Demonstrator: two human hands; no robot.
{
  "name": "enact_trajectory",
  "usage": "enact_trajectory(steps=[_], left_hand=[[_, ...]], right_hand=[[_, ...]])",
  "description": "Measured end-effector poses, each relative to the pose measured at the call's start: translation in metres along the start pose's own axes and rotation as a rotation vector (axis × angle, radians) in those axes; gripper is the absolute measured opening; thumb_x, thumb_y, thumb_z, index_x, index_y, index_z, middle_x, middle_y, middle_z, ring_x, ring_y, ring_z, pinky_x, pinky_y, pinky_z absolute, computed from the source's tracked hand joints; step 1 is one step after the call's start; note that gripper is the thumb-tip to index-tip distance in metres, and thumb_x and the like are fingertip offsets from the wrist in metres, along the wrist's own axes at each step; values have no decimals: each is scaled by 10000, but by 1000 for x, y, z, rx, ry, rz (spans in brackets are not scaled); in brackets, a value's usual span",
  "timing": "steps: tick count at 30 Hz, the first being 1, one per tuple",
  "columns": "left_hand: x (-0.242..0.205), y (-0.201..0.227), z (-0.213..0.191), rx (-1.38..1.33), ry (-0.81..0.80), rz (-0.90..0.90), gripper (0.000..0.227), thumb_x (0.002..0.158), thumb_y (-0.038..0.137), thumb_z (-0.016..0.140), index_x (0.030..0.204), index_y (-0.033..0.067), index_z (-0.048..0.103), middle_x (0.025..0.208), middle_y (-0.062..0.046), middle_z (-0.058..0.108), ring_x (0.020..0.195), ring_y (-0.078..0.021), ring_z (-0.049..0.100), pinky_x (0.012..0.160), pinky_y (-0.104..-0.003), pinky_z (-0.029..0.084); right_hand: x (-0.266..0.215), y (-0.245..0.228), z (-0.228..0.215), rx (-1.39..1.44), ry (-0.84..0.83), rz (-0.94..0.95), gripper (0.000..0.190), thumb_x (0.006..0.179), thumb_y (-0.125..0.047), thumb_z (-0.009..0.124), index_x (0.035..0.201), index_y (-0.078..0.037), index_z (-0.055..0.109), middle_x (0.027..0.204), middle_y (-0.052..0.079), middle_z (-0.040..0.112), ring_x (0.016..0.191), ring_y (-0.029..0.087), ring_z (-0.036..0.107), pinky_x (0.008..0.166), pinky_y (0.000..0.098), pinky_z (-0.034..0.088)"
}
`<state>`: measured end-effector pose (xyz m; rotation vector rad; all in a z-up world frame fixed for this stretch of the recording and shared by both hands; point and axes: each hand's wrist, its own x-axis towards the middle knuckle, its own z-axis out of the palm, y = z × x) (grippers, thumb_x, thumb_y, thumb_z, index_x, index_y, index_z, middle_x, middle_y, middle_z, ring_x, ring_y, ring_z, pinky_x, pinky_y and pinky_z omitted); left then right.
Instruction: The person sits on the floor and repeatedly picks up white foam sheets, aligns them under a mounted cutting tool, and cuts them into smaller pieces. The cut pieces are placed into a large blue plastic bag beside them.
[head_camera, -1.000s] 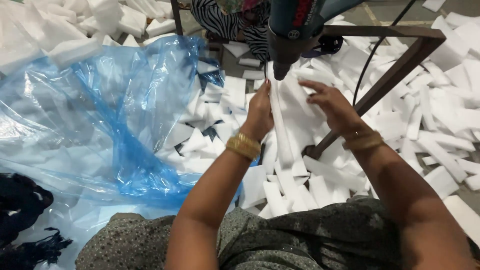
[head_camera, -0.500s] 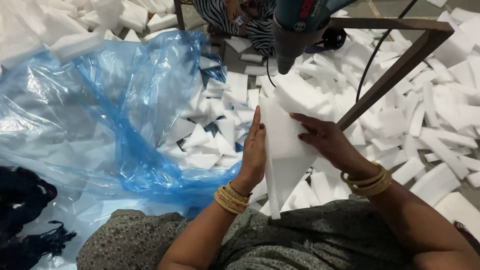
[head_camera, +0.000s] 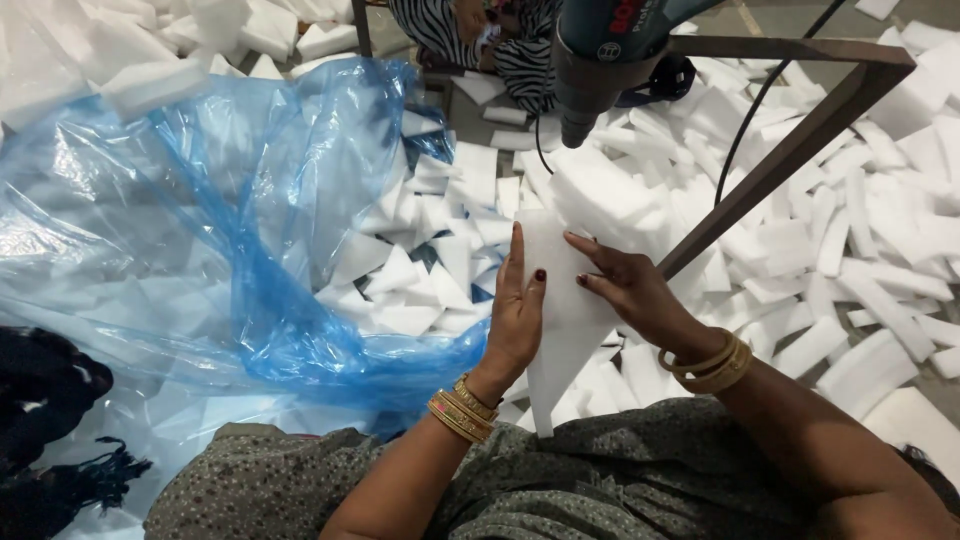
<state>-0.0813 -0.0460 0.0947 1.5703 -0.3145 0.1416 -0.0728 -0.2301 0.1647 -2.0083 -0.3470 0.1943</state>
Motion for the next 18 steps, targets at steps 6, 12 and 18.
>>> enact_trajectory(steps=[6,12,18], left_hand=[[1,-12,-2,-246,-52,-31,645,1091,172,440,1666,185,147,1628,-187,391,1423,-269,471,1147,-374,413],[11,-20,-15,-624,-147,-195,636,1086,185,421,1666,195,160,1638,-127,371,1398,-244,461,1149,-349,416],[0,12,-26,-574,-455,-166,635,1050,232,482,1619,114,226,1564,-177,416,1351,-279,516,1098,-414,477]], right_hand=[[-1,-8,2,-37,-28,40,571,966,-63,593,1517,-133,464,1434,131,627,1140,201,687,950,360,586],[9,0,-32,-25,-111,48,616,1012,-237,510,1589,-88,358,1440,181,578,1302,281,582,1041,424,538],[14,32,-38,462,-112,86,733,1007,-431,517,1573,-2,335,1439,214,583,1300,304,597,1046,472,522]])
